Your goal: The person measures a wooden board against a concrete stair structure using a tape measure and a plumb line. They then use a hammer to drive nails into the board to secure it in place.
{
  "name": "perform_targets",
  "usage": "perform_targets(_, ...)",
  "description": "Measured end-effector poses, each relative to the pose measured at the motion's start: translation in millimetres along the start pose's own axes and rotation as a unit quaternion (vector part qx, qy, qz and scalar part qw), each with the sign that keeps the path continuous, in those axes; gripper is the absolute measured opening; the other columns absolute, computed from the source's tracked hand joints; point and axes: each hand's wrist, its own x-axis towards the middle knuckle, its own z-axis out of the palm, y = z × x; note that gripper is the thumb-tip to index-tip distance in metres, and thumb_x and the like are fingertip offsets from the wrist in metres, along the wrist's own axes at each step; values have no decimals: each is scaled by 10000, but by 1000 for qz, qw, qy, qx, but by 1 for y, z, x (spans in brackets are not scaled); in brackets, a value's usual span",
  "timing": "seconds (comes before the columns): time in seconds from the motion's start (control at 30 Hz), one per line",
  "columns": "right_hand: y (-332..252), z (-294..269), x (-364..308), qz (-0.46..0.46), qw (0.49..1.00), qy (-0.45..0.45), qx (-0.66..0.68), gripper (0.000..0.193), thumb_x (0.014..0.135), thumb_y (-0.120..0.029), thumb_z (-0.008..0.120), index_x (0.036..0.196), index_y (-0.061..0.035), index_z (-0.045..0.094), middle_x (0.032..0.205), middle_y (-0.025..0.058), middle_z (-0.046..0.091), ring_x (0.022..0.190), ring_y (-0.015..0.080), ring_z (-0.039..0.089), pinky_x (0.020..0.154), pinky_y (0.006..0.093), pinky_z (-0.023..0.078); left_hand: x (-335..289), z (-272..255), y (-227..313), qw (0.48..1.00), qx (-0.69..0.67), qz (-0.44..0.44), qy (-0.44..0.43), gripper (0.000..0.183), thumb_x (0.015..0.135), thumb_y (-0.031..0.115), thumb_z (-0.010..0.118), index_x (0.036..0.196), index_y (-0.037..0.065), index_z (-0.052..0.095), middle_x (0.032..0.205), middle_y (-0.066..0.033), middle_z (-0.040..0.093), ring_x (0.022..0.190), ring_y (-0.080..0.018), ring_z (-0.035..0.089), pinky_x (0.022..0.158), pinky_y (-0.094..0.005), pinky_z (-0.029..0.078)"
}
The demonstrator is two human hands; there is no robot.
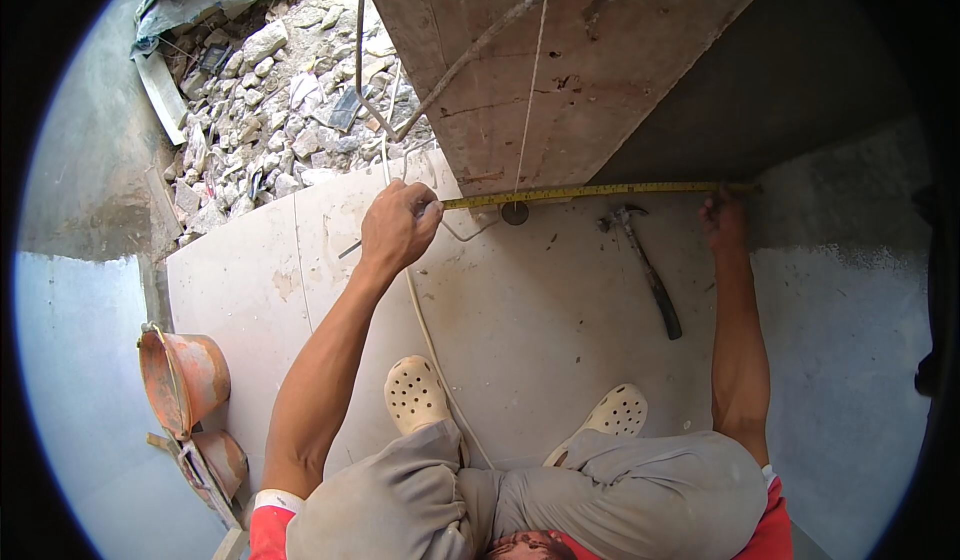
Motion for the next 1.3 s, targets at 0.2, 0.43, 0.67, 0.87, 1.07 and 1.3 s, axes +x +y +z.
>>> perform_targets(0.2, 0, -1, 2, 4, 1000, 1, 0, 473, 1057, -208, 587, 1485, -53, 457, 965, 52, 575, 735, 112, 553, 625, 266, 540, 0, 0, 0, 1000, -1, -2, 2, 207, 907, 273, 720, 942, 74, 762, 835, -121, 641, 780, -290, 638, 720, -422, 497)
perform_targets(0.43, 0, 2, 2, 4, 1000, 22, -10, 436, 1069, -206, 533, 1486, -82, 496, 999, 56, 605, 766, 125, 545, 681, 282, 512, 0, 0, 0, 1000, 1, 3, 3, 212, 907, 277, 720, 943, 72, 762, 839, -123, 644, 777, -291, 638, 715, -418, 497)
perform_targets(0.67, 2, -5, 9, 11, 999, -14, 28, 464, 1046, -201, 606, 1474, -73, 479, 963, 65, 593, 717, 118, 558, 614, 270, 536, 0, 0, -1, 1000, 5, 1, 2, 219, 910, 282, 717, 946, 71, 764, 842, -123, 645, 773, -285, 639, 710, -417, 498)
perform_targets(0.87, 5, -5, 15, 10, 1000, 3, 23, 416, 1052, -208, 568, 1446, -81, 528, 988, 54, 605, 763, 128, 555, 665, 292, 516, 1, 0, 0, 1000, 8, 0, 0, 222, 912, 284, 719, 949, 71, 764, 844, -118, 644, 767, -278, 638, 711, -411, 500)
perform_targets(1.07, 4, -3, 12, 6, 1000, 3, 19, 435, 1059, -201, 563, 1469, -70, 503, 1003, 53, 601, 756, 123, 545, 668, 286, 505, 0, -1, 2, 1000, -7, -15, -3, 204, 885, 277, 697, 910, 86, 768, 828, -115, 635, 830, -307, 643, 751, -440, 514)
perform_targets(1.3, 3, -3, 9, 2, 1000, -2, 13, 449, 1055, -207, 575, 1473, -68, 490, 1003, 55, 597, 752, 118, 552, 658, 280, 518, 1, 0, 1, 1000, -1, -11, 0, 208, 893, 277, 706, 922, 80, 768, 833, -117, 639, 814, -299, 642, 739, -432, 509)
